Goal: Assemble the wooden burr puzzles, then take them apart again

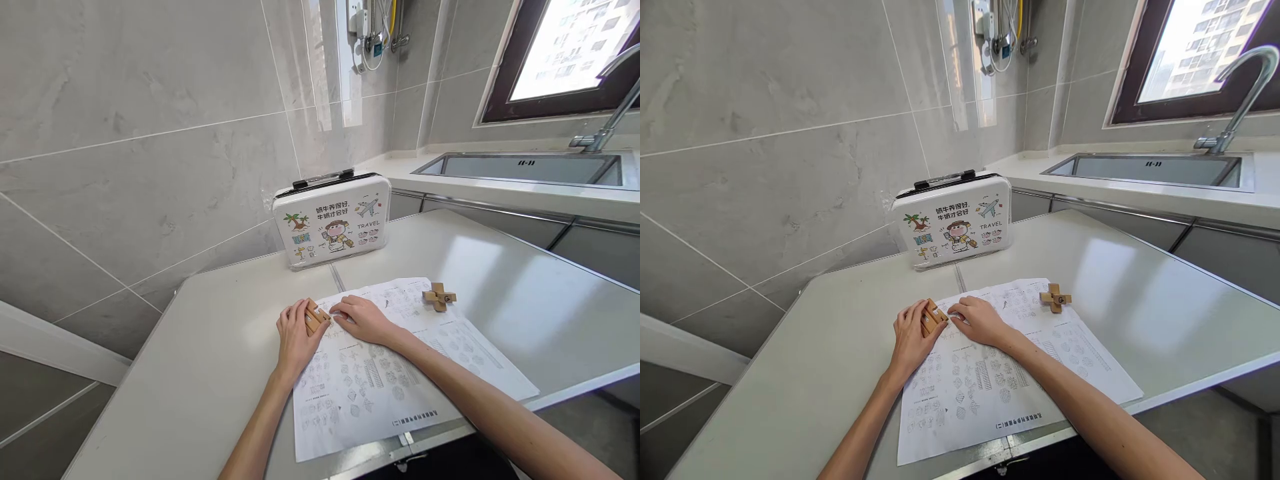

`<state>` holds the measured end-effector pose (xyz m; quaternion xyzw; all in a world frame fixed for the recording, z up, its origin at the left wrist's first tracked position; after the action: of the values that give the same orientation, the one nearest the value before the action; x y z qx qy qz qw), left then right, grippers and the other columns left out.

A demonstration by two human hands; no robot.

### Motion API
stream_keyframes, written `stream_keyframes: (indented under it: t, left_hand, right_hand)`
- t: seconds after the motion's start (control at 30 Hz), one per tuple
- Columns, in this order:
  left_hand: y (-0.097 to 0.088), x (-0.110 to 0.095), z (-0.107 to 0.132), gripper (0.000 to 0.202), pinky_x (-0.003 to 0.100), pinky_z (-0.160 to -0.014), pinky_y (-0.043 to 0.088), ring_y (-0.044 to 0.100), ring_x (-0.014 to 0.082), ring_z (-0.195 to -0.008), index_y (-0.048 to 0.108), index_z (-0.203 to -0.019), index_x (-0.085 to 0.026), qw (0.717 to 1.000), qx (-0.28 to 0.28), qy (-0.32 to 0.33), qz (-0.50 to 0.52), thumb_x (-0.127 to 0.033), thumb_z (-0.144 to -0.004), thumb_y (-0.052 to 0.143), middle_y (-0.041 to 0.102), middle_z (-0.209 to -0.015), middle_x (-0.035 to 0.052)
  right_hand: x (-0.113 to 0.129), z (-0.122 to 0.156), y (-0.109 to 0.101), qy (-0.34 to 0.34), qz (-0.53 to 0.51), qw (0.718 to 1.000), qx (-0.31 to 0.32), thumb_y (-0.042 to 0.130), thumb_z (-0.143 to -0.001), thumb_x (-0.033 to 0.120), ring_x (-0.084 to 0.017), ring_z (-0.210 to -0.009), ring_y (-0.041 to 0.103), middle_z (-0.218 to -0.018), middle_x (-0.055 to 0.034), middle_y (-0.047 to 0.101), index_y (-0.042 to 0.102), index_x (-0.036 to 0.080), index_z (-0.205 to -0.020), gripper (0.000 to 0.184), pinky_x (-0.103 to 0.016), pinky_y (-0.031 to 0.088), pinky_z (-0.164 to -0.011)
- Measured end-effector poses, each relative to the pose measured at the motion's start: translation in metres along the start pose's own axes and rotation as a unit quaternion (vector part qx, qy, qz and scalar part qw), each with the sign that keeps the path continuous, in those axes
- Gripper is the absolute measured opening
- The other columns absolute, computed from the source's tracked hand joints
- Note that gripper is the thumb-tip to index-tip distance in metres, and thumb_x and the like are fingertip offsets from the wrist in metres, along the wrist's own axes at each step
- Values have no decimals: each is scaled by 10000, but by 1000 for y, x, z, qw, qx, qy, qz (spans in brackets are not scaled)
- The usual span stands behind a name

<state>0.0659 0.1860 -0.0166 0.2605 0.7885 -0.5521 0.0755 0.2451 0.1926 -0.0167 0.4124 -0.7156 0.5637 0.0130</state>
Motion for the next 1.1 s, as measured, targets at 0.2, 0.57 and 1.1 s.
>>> stream_keyframes:
  t: [0.2,0.57,1.1]
  left_hand:
    - [-8,-18,4,501,582,-1159,352,407,354,-1426,507,-1402,-276,998,-19,58,-19,-450,-958,660,549,-1504,106]
    - [-23,-53,17,389,592,-1129,413,457,364,-1406,540,-1370,-288,989,-22,146,-19,-312,-986,593,603,-1395,113]
    - [-23,-68,28,307,571,-1098,481,503,341,-1357,594,-1299,-292,980,-9,201,12,-263,-993,580,641,-1344,93]
  right_hand:
    - [-4,-2,-8,14,-31,999,-4,526,-1032,231,-197,-910,680,-954,-45,733,729,221,-1122,222,-296,484,-805]
    - [-70,39,-128,172,125,972,-103,466,-1009,343,-201,-815,687,-971,-49,767,730,232,-1016,286,-301,443,-671]
    - [-110,124,-144,378,233,896,-14,424,-1021,490,-268,-705,706,-862,-69,770,544,255,-910,286,-292,321,-524]
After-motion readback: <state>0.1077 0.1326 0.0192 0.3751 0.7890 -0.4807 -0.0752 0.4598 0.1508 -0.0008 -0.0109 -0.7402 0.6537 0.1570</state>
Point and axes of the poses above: each hand's wrist, its own z-axis away from the middle knuckle, its own y-axis out of the palm, x = y × z, the point moved 7 cm from there along -z, towards the middle knuckle
